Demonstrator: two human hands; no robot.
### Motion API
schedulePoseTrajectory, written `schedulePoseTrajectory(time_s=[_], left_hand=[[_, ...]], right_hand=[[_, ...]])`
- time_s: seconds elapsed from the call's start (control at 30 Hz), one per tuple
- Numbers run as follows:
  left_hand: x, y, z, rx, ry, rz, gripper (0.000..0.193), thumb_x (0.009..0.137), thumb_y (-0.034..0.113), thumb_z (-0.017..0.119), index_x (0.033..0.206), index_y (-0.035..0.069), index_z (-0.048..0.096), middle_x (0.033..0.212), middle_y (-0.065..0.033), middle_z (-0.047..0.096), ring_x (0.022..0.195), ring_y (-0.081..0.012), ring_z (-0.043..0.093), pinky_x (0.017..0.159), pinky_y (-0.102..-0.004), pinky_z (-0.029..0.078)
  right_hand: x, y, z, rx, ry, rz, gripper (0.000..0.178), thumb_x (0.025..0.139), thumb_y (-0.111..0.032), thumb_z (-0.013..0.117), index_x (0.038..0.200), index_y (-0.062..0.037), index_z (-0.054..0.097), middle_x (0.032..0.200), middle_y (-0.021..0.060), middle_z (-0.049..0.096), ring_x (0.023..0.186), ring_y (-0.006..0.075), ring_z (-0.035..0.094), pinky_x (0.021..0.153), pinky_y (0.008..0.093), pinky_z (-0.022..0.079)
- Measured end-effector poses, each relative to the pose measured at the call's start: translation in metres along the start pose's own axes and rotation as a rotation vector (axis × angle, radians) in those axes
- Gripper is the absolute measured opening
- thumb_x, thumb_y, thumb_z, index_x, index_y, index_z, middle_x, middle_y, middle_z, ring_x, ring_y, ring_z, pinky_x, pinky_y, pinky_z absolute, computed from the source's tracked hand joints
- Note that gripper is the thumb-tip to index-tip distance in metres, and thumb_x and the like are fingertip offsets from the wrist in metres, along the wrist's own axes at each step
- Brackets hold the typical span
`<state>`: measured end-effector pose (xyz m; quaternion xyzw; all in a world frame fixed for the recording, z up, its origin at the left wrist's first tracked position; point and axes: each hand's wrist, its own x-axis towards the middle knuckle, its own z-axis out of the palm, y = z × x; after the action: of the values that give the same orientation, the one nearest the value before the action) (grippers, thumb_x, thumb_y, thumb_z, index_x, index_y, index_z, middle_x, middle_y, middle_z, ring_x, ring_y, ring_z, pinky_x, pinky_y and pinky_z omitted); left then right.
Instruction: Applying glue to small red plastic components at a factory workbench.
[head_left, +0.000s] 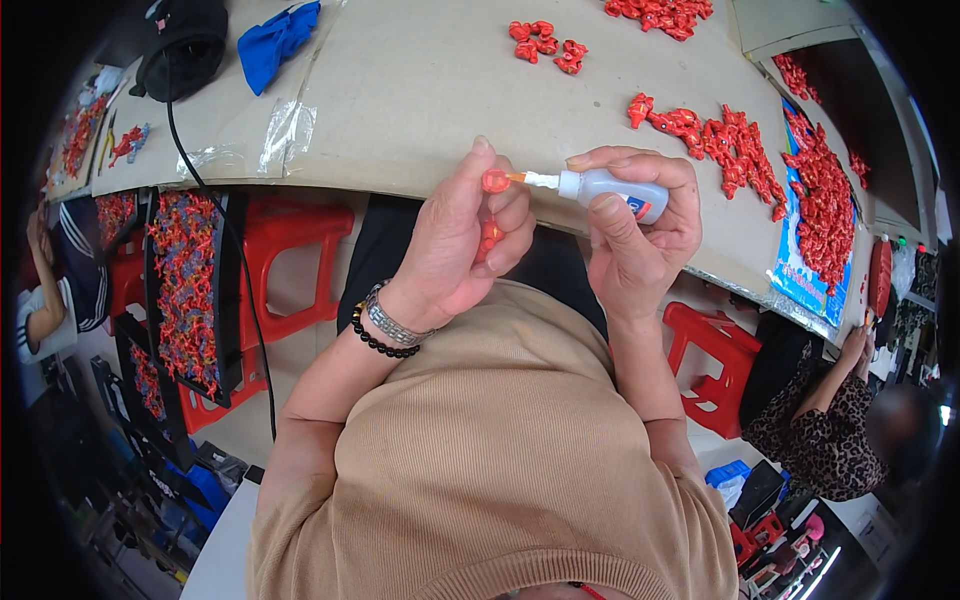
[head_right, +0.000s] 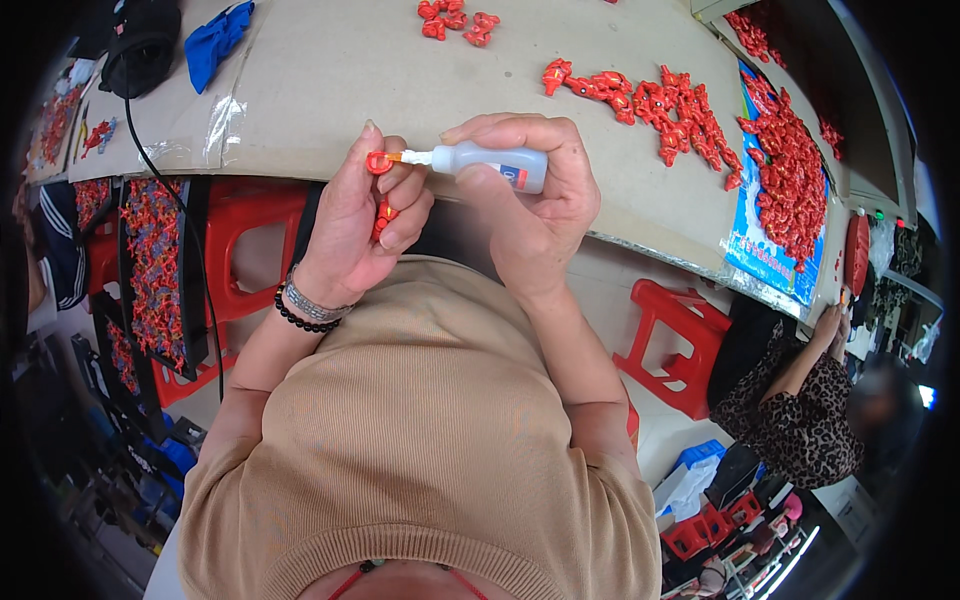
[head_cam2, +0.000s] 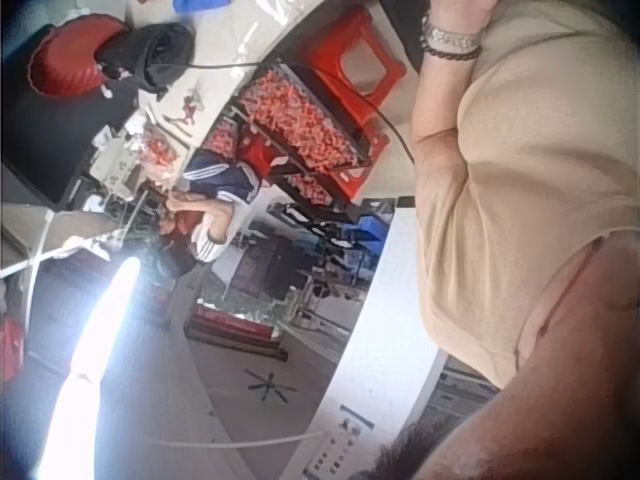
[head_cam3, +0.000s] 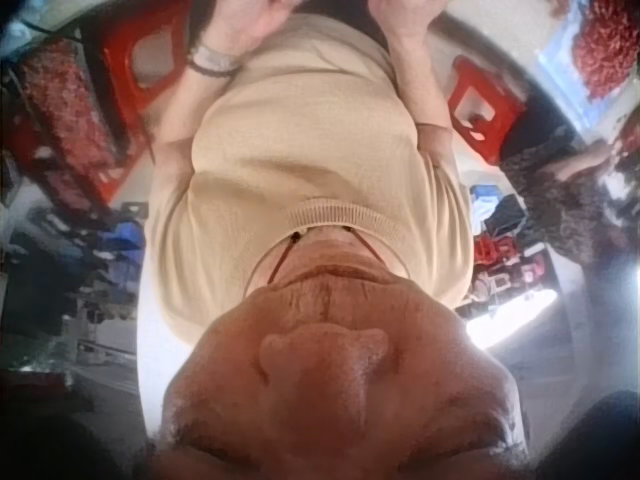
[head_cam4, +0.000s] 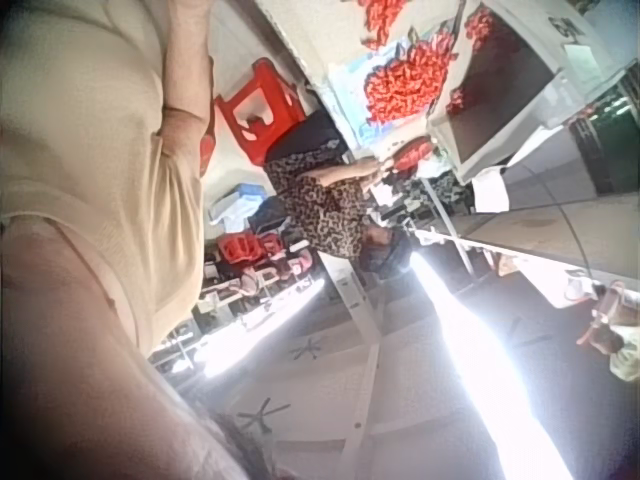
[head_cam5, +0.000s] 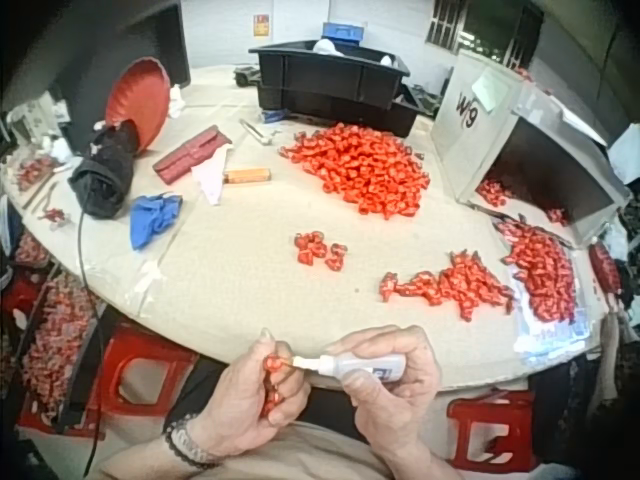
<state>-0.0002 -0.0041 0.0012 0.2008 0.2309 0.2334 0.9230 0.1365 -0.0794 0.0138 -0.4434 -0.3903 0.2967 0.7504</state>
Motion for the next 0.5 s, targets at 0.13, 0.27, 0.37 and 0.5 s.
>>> schedulePoseTrajectory(time_s=[0.13,0.27,0.37,0.5], left_hand=[[0.0000,0.0005,0.0002,0.004,-0.010,-0.002,0.042,0.101,0.046,0.035,0.073,0.016,0.039,0.059,0.0016,0.033,0.043,-0.0091,0.031,0.038,-0.0227,0.019],[-0.0003,0.0026,0.0015,0.007,-0.003,-0.003,0.042,0.101,0.046,0.034,0.073,0.015,0.038,0.059,0.0017,0.031,0.043,-0.0090,0.030,0.038,-0.0227,0.019],[-0.0004,0.0039,0.0033,0.001,-0.009,-0.005,0.044,0.102,0.045,0.031,0.072,0.013,0.035,0.059,0.0011,0.029,0.043,-0.0092,0.028,0.038,-0.0227,0.022],[-0.0007,0.0036,0.0042,-0.003,0.011,-0.004,0.045,0.102,0.046,0.030,0.072,0.013,0.035,0.059,0.0013,0.029,0.043,-0.0092,0.028,0.038,-0.0227,0.022]], right_hand=[[0.0001,-0.0009,-0.0002,0.003,0.015,0.002,0.024,0.079,0.010,0.060,0.099,-0.0020,0.052,0.097,0.0165,0.065,0.086,0.0153,0.061,0.076,0.0252,0.048],[0.0007,-0.0029,-0.0029,0.010,0.030,-0.016,0.025,0.079,0.009,0.061,0.099,-0.0022,0.052,0.097,0.0166,0.065,0.086,0.0150,0.061,0.076,0.0253,0.048],[0.0002,-0.0029,-0.0027,-0.002,0.031,-0.028,0.024,0.079,0.008,0.061,0.099,-0.0021,0.052,0.097,0.0165,0.065,0.086,0.0146,0.061,0.076,0.0254,0.048],[-0.0002,-0.0017,-0.0018,-0.010,0.024,-0.022,0.024,0.079,0.008,0.061,0.099,-0.0018,0.053,0.097,0.0162,0.065,0.085,0.0139,0.061,0.075,0.0248,0.048]])
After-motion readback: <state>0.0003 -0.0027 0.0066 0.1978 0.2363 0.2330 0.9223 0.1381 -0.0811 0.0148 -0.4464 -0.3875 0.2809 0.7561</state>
